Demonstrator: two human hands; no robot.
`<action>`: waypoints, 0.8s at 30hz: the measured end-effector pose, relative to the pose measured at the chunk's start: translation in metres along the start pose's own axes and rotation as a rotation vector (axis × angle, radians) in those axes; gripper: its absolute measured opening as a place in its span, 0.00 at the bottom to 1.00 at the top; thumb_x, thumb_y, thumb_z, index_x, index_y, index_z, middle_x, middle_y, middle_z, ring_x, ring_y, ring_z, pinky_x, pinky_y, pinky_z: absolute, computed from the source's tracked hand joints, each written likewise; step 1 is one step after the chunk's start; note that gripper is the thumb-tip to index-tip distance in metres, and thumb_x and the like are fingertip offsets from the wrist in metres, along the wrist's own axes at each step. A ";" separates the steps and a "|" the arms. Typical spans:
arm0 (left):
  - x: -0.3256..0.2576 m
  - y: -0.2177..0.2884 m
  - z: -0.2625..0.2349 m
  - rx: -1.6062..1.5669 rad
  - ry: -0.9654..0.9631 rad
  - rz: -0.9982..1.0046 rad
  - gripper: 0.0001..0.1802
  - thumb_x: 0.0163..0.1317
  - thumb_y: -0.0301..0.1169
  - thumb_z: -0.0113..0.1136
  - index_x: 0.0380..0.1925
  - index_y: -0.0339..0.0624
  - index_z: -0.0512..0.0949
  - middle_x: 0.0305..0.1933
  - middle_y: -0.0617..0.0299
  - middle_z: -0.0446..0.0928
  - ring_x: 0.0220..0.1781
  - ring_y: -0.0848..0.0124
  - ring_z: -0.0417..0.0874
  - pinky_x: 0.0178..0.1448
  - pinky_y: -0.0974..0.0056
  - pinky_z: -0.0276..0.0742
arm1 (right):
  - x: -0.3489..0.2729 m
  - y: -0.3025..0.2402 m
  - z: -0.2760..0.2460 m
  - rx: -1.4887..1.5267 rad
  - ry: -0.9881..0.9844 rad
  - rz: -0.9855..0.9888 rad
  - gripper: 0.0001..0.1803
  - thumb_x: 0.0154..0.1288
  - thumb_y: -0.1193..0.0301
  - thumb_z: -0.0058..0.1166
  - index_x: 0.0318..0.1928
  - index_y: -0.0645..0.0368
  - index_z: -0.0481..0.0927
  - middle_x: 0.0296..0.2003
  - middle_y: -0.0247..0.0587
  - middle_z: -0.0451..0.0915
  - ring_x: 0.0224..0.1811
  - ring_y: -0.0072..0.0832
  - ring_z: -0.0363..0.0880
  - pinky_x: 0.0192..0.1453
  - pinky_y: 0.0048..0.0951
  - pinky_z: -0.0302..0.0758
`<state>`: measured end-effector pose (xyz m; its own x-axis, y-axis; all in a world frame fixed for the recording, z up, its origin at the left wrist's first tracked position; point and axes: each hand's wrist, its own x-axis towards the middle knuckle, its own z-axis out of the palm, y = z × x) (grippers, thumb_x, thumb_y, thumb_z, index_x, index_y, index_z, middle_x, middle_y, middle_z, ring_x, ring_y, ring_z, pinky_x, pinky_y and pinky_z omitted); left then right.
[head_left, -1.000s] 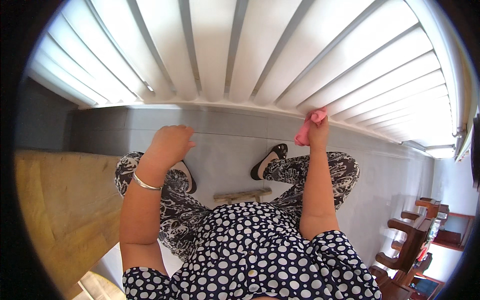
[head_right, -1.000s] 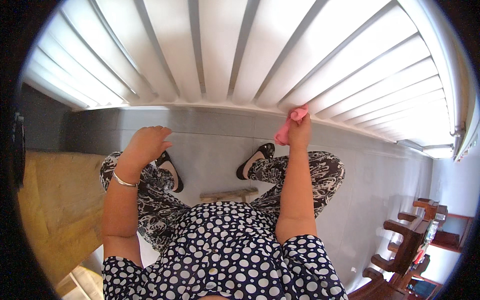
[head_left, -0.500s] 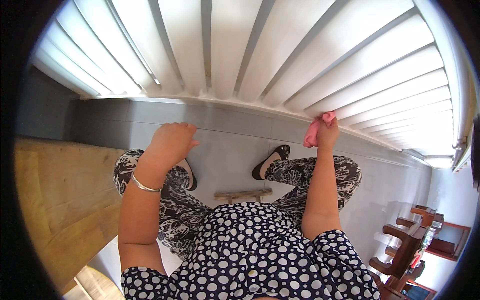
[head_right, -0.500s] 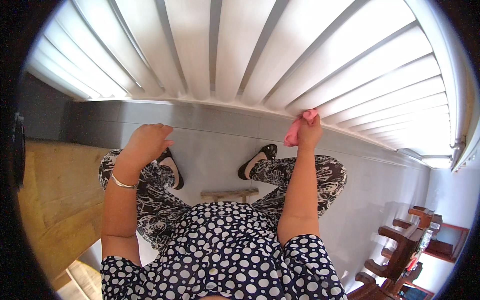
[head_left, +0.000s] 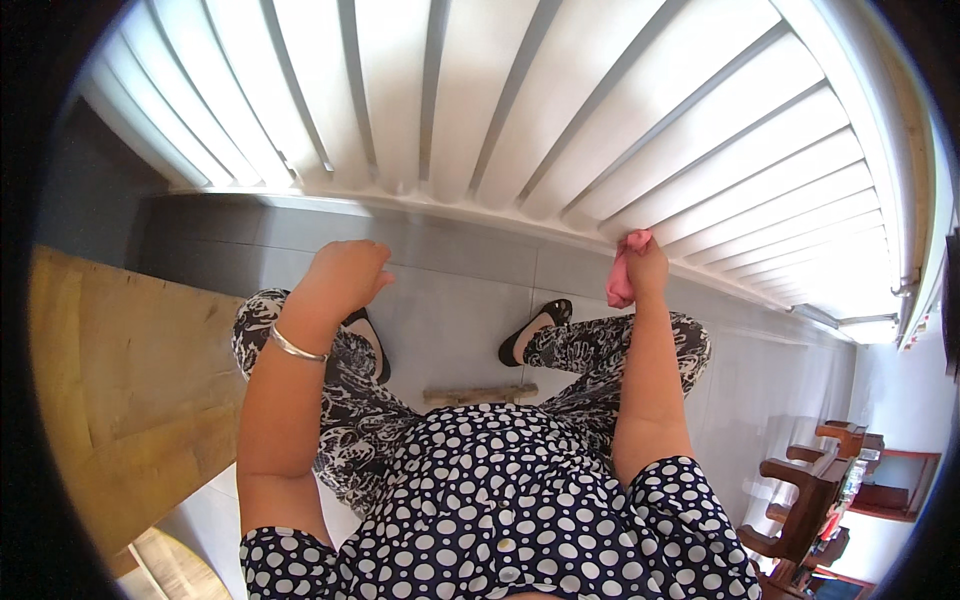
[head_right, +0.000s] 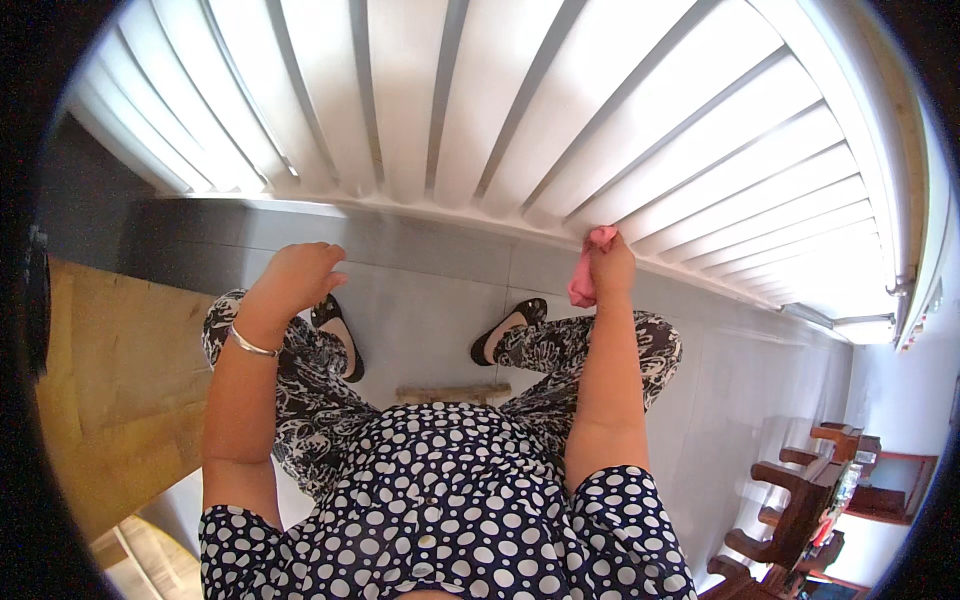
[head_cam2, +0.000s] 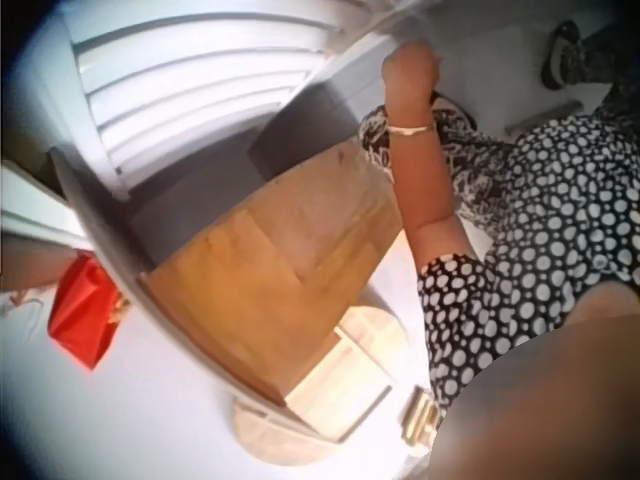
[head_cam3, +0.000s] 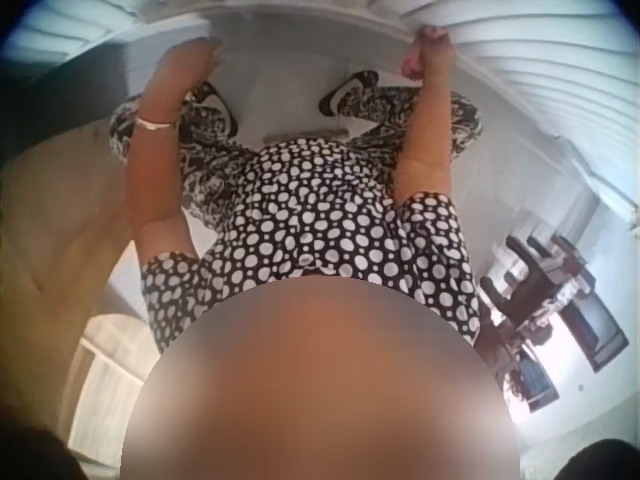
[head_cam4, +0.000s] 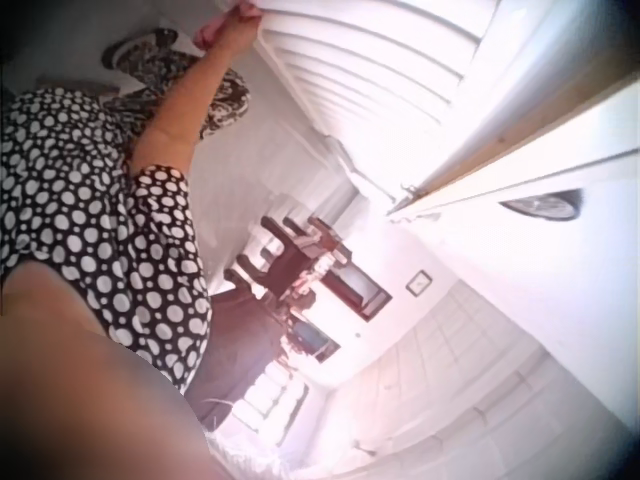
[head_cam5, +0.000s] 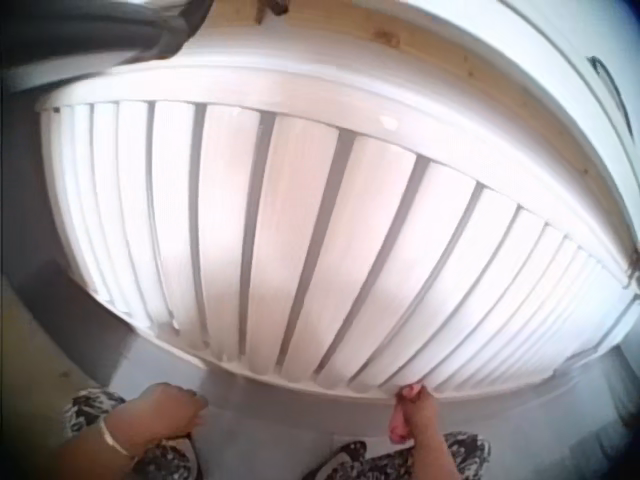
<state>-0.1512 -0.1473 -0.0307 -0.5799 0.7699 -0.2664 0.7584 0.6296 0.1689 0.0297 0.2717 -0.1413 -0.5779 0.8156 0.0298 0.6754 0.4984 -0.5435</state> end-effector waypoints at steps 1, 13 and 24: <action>0.000 -0.001 0.001 -0.005 -0.002 -0.008 0.16 0.57 0.37 0.59 0.41 0.40 0.76 0.38 0.52 0.79 0.42 0.54 0.79 0.45 0.54 0.75 | -0.003 -0.005 -0.005 -0.011 -0.030 -0.008 0.17 0.55 0.66 0.55 0.47 0.53 0.77 0.39 0.52 0.81 0.44 0.48 0.79 0.46 0.41 0.74; 0.005 0.002 0.006 -0.028 -0.046 -0.062 0.16 0.58 0.39 0.59 0.42 0.41 0.77 0.39 0.53 0.79 0.45 0.54 0.79 0.48 0.54 0.74 | -0.038 -0.064 -0.011 0.317 0.339 -0.206 0.15 0.57 0.65 0.55 0.42 0.60 0.73 0.35 0.55 0.80 0.42 0.53 0.78 0.43 0.41 0.74; 0.005 0.008 -0.001 0.019 -0.048 -0.016 0.14 0.57 0.37 0.59 0.40 0.41 0.77 0.37 0.52 0.79 0.41 0.54 0.80 0.46 0.54 0.75 | -0.034 -0.066 0.021 0.108 0.112 -0.085 0.15 0.54 0.64 0.57 0.43 0.52 0.77 0.35 0.50 0.81 0.39 0.47 0.80 0.41 0.40 0.75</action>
<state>-0.1484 -0.1380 -0.0294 -0.5772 0.7538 -0.3141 0.7549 0.6392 0.1467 -0.0048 0.2055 -0.1242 -0.5717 0.8028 0.1696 0.5700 0.5373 -0.6216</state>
